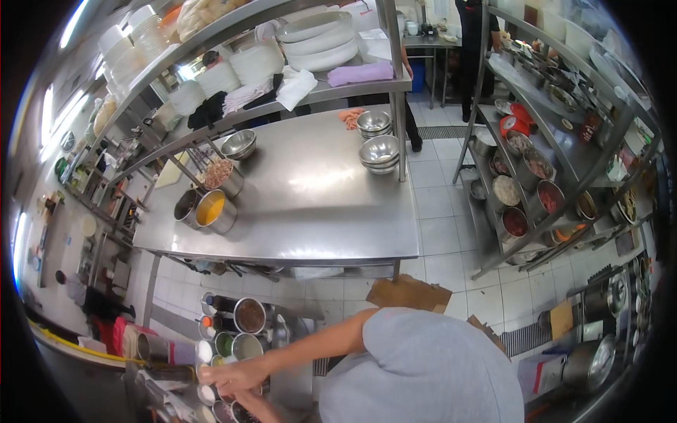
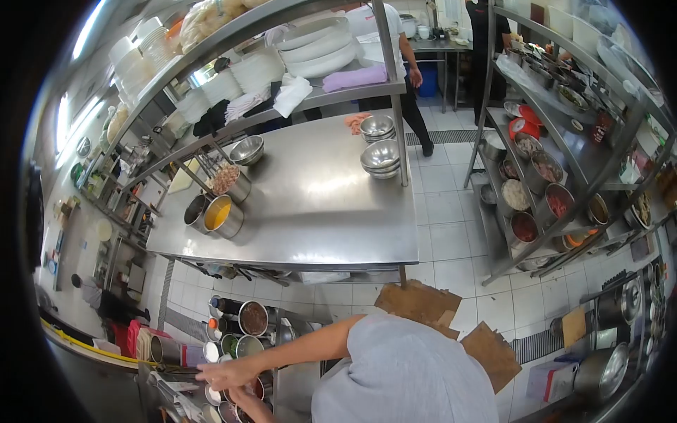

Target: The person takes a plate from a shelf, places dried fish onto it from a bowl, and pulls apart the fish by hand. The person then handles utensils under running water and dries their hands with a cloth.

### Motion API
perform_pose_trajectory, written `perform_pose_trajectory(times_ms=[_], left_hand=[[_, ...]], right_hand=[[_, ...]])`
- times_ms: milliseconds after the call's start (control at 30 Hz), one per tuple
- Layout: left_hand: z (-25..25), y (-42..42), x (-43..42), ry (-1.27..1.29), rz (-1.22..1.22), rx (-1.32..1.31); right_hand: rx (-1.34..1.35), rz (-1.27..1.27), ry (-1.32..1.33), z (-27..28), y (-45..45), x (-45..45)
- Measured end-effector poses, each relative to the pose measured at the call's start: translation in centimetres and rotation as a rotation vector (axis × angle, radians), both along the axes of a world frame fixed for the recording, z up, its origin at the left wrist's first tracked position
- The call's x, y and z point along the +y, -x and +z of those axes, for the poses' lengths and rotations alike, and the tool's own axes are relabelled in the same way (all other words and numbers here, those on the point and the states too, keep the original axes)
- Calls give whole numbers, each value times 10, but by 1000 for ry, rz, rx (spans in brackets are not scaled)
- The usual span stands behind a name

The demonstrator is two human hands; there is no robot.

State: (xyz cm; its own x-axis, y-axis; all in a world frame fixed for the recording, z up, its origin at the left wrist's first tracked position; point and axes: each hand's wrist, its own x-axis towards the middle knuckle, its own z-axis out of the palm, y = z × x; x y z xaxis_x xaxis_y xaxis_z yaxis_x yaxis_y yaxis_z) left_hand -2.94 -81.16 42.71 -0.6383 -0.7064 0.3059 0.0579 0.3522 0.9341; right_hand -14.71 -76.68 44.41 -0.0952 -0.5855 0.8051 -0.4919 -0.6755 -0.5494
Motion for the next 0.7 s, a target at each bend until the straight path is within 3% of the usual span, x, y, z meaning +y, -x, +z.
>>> perform_pose_trajectory(times_ms=[33,67,133,233,300,333,367,400,500,567,633,700], left_hand=[[-21,-7,-19,162,-71,-84],[-6,-6,-9,162,-72,-85],[35,-2,24,-476,39,164],[23,1,13,-429,26,180],[11,3,4,-379,2,183],[8,2,1,-355,-11,183],[63,23,63,-241,286,-6],[50,23,50,-261,215,72],[32,24,34,-88,167,141],[30,29,28,118,240,125],[28,31,25,384,279,64],[25,29,28,677,254,14]], right_hand=[[-47,-100,-132,13,5,14],[-92,-199,-264,29,7,30],[-139,-282,-170,43,3,47],[-159,-219,-237,20,1,30],[-767,200,-665,14,-5,19],[-769,199,-664,17,-10,17],[-1014,76,-614,26,-17,15],[-1251,-50,-557,31,-21,12],[-1209,186,-454,-30,-33,-22],[-1187,299,-405,-25,-38,-20],[-1556,363,-347,34,-47,5],[-1537,344,-403,-18,-16,-35]])
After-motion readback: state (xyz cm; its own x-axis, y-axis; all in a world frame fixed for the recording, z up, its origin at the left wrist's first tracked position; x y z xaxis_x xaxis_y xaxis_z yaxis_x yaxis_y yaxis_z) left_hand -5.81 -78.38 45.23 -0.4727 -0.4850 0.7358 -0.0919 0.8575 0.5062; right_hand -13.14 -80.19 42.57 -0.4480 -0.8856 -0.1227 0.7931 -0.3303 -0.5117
